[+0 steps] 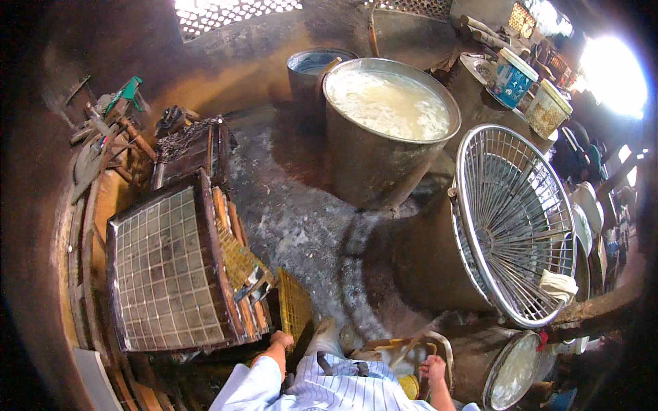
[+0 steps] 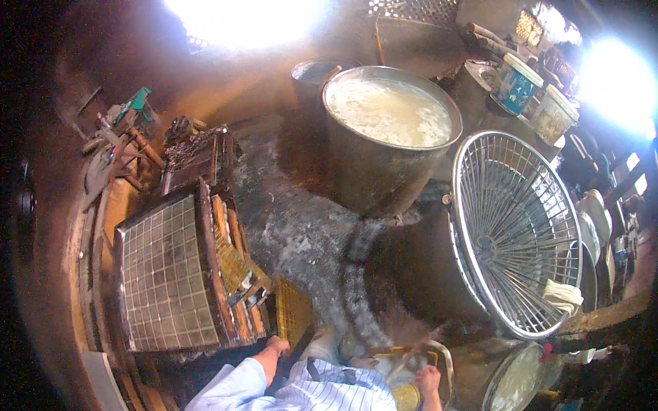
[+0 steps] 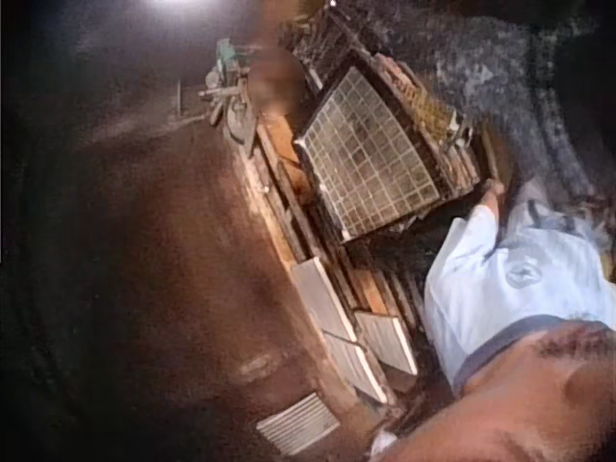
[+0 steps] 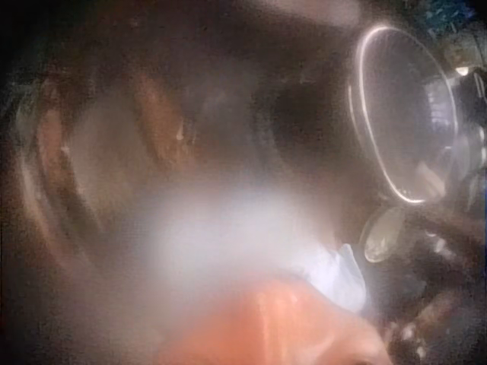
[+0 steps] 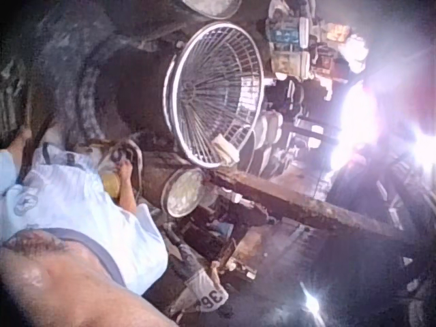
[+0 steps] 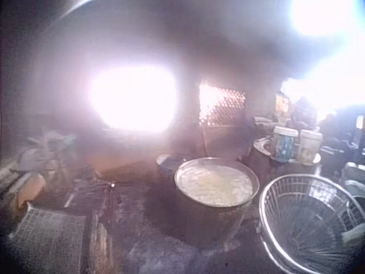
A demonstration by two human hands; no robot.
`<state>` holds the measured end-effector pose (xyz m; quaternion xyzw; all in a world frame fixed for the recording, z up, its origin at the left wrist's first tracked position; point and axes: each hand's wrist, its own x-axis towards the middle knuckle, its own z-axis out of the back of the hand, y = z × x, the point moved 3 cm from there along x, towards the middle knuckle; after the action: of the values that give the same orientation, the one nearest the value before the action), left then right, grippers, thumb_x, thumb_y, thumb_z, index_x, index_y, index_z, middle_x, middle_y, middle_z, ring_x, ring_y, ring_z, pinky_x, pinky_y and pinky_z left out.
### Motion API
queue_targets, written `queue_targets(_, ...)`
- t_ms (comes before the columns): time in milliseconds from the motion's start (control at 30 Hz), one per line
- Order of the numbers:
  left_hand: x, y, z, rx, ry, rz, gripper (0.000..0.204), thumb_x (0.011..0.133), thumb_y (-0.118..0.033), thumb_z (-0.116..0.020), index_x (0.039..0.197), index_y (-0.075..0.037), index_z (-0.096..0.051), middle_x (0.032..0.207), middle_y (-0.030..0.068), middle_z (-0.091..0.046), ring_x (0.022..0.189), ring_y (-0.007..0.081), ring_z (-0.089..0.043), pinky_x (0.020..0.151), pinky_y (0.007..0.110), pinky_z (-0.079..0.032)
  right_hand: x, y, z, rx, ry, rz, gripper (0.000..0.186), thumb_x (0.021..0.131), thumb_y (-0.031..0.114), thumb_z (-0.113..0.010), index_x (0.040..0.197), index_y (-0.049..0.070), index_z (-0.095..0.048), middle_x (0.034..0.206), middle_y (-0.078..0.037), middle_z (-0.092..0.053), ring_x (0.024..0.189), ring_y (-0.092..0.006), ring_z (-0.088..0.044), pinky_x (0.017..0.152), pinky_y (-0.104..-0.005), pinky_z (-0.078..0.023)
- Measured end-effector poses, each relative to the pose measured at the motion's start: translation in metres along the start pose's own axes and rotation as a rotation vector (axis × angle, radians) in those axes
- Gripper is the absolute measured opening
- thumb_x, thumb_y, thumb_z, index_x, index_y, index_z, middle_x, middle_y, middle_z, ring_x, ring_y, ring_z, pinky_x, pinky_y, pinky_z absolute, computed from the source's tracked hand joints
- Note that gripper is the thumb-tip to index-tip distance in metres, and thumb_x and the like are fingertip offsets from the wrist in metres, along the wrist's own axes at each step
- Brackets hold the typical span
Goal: The person scoops a liquid slurry from a large metal basin using a ladle and pours it onto a rectangular mesh screen. They smooth the wet sheet with their hands, lift the screen, and place the formed sheet onto a drying rack. The person repeats this process, handling the screen and slurry to produce multiple sheets.
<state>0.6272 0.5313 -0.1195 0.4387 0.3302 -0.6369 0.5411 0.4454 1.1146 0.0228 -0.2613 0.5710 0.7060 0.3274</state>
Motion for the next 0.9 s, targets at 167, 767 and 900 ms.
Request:
queue_targets(167,0.021,-0.124,0.045,-0.255,-0.412,0.037,0.041,0.073,-0.031,-0.068,0.103,-0.002,-0.066,0.114,0.0178,-0.063,0.107,0.031,-0.061,0.09,0.04,-0.05,0.036,0.139,-0.047,-0.152,0.078,0.151,0.013,0.088,0.012,-0.051,0.101,0.01,-0.052,0.077,-0.007,-0.06,0.056,-0.0208,-0.062,0.042,-0.0324,-0.05)
queue_targets(767,0.162,-0.197,0.187,-0.435,-0.298,0.451,0.049,0.079,-0.034,-0.067,0.12,-0.007,-0.058,0.117,0.0143,-0.061,0.105,0.0316,-0.059,0.087,0.041,-0.05,0.053,0.299,-0.144,-0.365,-0.046,-0.116,0.026,0.087,0.018,-0.055,0.109,0.005,-0.051,0.082,-0.012,-0.063,0.057,-0.0227,-0.063,0.044,-0.0333,-0.053)
queue_targets(900,0.145,-0.212,0.203,-0.662,-0.43,0.032,0.052,0.079,-0.037,-0.067,0.118,-0.004,-0.058,0.114,0.0152,-0.061,0.102,0.0336,-0.058,0.085,0.045,-0.048,0.05,0.247,-0.161,0.008,-0.063,-0.177,0.021,0.091,0.031,-0.055,0.093,0.01,-0.054,0.076,-0.011,-0.063,0.055,-0.0217,-0.062,0.043,-0.0338,-0.05)
